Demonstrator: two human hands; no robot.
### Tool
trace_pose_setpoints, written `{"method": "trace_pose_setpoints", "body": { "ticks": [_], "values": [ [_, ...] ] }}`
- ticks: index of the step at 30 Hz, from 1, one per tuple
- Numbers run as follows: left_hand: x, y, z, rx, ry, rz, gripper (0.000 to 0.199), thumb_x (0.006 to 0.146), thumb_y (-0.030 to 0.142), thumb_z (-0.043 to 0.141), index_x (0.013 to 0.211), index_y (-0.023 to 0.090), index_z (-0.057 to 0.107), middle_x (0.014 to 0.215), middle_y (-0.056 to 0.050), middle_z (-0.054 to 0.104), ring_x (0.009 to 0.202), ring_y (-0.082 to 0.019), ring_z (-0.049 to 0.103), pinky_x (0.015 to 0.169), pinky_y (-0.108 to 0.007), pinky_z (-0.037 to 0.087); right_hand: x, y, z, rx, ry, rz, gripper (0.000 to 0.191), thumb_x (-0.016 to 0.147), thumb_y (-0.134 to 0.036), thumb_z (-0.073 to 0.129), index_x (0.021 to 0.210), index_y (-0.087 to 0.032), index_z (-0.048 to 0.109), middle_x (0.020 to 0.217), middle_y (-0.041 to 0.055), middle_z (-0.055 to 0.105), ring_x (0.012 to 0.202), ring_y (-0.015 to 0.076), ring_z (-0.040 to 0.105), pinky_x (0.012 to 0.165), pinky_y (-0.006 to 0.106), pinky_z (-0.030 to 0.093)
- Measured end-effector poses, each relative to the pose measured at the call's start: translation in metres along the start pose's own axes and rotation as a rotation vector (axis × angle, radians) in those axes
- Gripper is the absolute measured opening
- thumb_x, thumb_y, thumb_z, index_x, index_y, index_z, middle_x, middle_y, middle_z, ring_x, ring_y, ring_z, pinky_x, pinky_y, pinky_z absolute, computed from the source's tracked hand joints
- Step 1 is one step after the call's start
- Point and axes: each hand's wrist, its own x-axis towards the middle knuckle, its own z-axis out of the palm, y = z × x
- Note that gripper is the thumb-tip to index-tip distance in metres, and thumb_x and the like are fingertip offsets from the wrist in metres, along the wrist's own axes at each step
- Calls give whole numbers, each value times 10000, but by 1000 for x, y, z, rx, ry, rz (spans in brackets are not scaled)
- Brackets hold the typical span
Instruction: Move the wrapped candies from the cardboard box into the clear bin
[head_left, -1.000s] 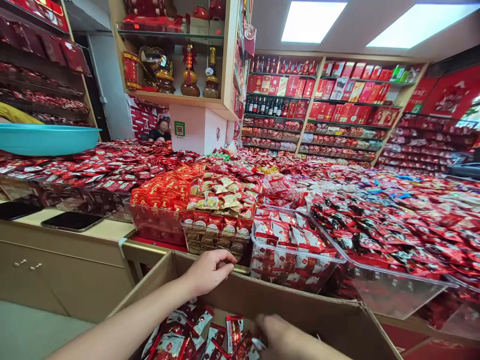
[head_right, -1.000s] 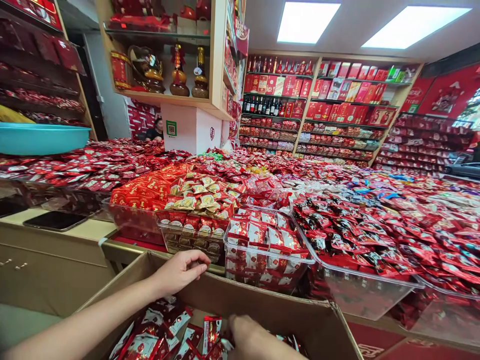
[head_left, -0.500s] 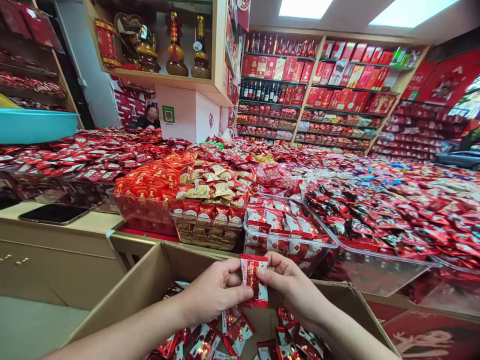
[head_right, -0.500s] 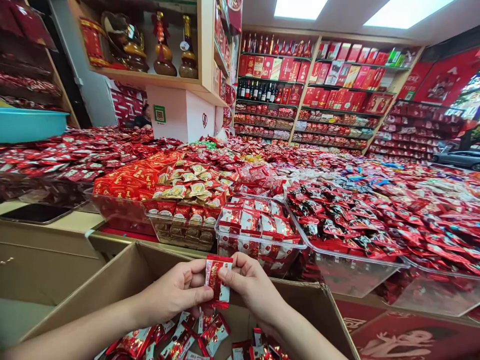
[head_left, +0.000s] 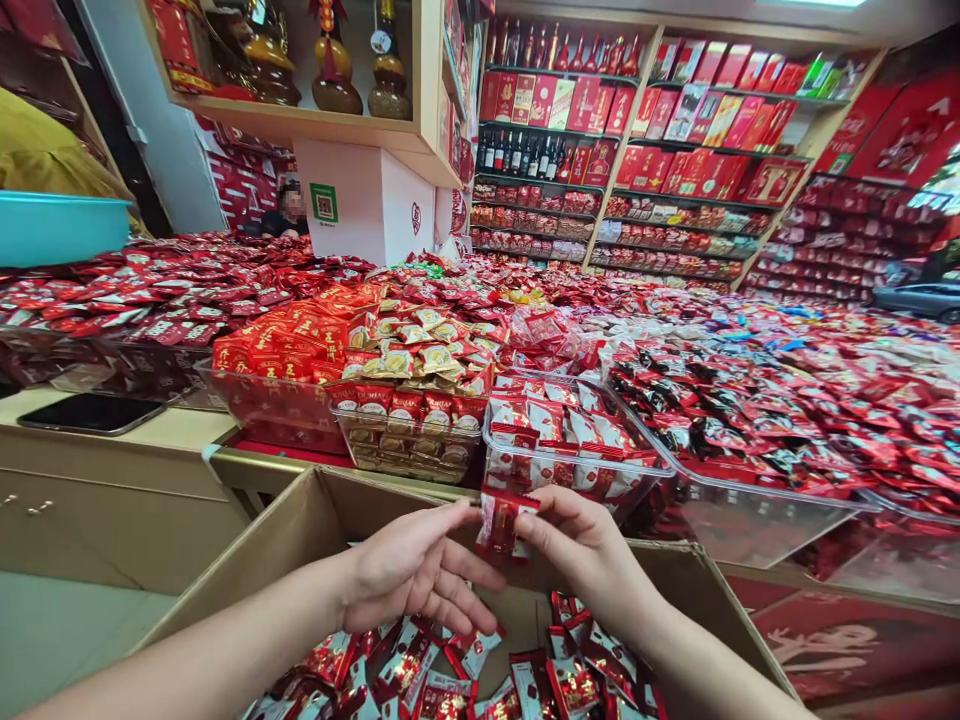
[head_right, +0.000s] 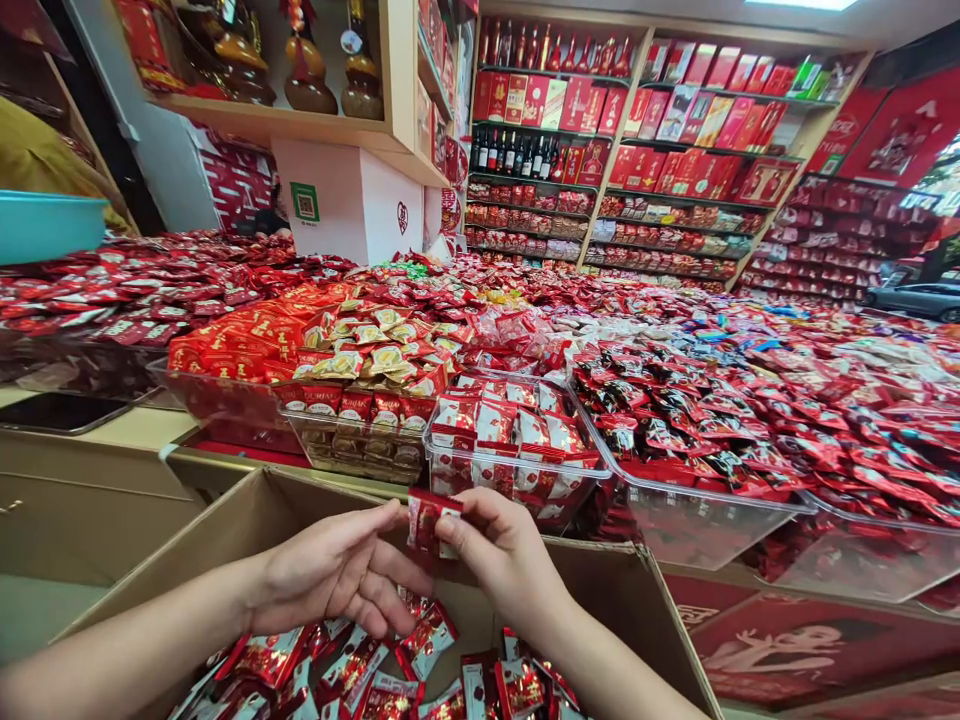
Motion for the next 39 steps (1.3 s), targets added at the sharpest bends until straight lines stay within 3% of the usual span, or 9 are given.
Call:
{"method": "trace_pose_setpoints", "body": {
  "ticks": [4, 6, 11, 15, 20, 25, 29, 35, 39],
  "values": [
    [-2, 1, 4, -32, 66, 113, 337, 752, 336, 512, 1038, 166, 456, 890, -79, 617, 742, -137, 604, 660, -230, 428, -6, -5, 2, -295, -130, -291, 237, 719, -124, 485, 873, -247, 617, 1054, 35, 567, 1015, 175, 470, 877, 368, 350],
    [-1, -1, 7, 15, 123, 195, 405, 695, 224, 600, 1062, 185, 433, 839, -44, 619, 719, -117, 594, 651, -230, 432, -9, -5, 2, -342, -113, -313, 309, 705, -63, 426, 858, -252, 616, 1103, 24, 536, 1081, 176, 414, 918, 388, 305],
    [0, -9, 11, 147, 178, 275, 457, 658, 187, 622, 1065, 182, 415, 805, -47, 612, 686, -136, 586, 595, -253, 447, -7, 1, 0, -181, 148, -32, 218, 726, -186, 476, 940, -200, 512, 1082, 73, 504, 985, 178, 475, 838, 346, 389],
    [1, -17, 12, 182, 176, 300, 519, 651, 184, 621, 1107, 204, 374, 775, -25, 588, 671, -140, 580, 601, -282, 457, -4, 6, 6, 50, 26, 169, 319, 685, -308, 570, 949, -174, 451, 874, 52, 571, 764, 139, 545, 670, 276, 449],
    [-2, -14, 7, 299, 166, 331, 728, 686, 227, 590, 1251, 288, 135, 687, 38, 557, 580, -97, 539, 552, -244, 434, -4, 0, 7, 111, -40, 149, 255, 677, -311, 585, 857, -156, 492, 776, 25, 595, 673, 111, 551, 606, 241, 439],
    [-5, 9, -10, 635, 347, 447, 381, 768, 336, 450, 1117, 198, 391, 847, -36, 586, 706, -131, 558, 619, -250, 426, 23, -44, -33, -15, 217, -20, 315, 654, -340, 589, 902, -158, 522, 687, 2, 586, 572, 96, 528, 545, 239, 434],
    [1, 19, -29, 800, 492, 528, 288, 742, 322, 472, 989, 174, 489, 865, -42, 593, 743, -143, 550, 710, -278, 417, 67, -60, -78, -299, 391, -105, 316, 661, -300, 568, 926, -128, 562, 706, 29, 595, 560, 86, 504, 531, 229, 413],
    [9, 18, -47, 850, 546, 441, 263, 716, 339, 472, 887, 151, 541, 691, -11, 597, 658, -150, 554, 591, -249, 408, 101, -46, -88, -498, 172, 109, 254, 657, -201, 533, 884, -102, 589, 557, 9, 577, 447, 74, 478, 429, 196, 371],
    [9, 17, -50, 892, 544, 445, 238, 713, 330, 474, 857, 156, 550, 618, 13, 571, 615, -131, 525, 569, -227, 391, 100, -46, -80, -715, 107, 73, 190, 625, -167, 553, 793, -120, 629, 579, 11, 598, 487, 89, 506, 476, 209, 389]
  ]
}}
